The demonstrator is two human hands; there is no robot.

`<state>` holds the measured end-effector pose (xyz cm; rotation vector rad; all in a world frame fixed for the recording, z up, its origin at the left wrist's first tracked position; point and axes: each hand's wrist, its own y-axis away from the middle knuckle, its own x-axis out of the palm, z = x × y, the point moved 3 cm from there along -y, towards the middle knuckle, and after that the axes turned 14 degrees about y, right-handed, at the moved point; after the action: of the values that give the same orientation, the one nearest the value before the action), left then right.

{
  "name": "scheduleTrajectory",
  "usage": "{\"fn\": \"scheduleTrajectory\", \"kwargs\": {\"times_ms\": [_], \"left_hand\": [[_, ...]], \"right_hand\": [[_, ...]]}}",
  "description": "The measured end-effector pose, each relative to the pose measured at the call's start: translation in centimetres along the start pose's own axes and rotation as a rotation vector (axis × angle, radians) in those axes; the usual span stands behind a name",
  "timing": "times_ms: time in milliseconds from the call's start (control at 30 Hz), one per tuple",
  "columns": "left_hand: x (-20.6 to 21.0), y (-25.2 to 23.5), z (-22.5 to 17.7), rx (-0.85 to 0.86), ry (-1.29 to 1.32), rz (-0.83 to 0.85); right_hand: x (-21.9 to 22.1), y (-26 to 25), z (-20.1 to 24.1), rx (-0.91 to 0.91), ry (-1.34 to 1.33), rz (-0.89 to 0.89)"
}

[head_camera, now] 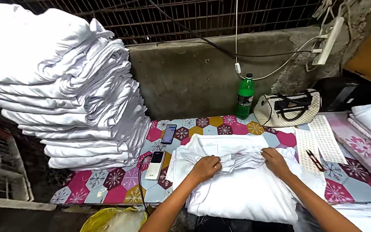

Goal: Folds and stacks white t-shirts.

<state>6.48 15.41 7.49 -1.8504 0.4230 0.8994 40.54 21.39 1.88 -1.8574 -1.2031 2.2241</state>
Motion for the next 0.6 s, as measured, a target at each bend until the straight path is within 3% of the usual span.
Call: {"fn": "scheduleTrajectory", "kwargs": {"times_ms": [67,133,200,367,433,600], "left_hand": [[-0.5,1.3,-1.4,-0.168,-0.117,-0.005],[-1.7,2.0,-1.7,-0.528,-0.149,0.168],[-2.5,3.2,-0.9,-0.676,-0.146,0.366],[-4.1,5.6,-1.8,-0.241,-0.07,0.298],[-5.7,6.2,-3.0,-0.164,-0.045,0.236],[-12.4,6.8,-9.2,-0.055,-0.364,0.009]], "right_hand": [[-1.6,1.8,0.8,-0.04,0.052,-0.114],[-3.5,2.7,2.0,-0.032,0.068,-0.15],[-5.4,3.1,3.1,-0.005,0.044,-0.08],[-7.6,3.5,3.1,-0.106,0.039,0.093],[-9.6,3.9,3.1,-0.133,-0.033,0.057],[-17.5,4.9,4.6,-0.227,0.036,-0.057]]}}
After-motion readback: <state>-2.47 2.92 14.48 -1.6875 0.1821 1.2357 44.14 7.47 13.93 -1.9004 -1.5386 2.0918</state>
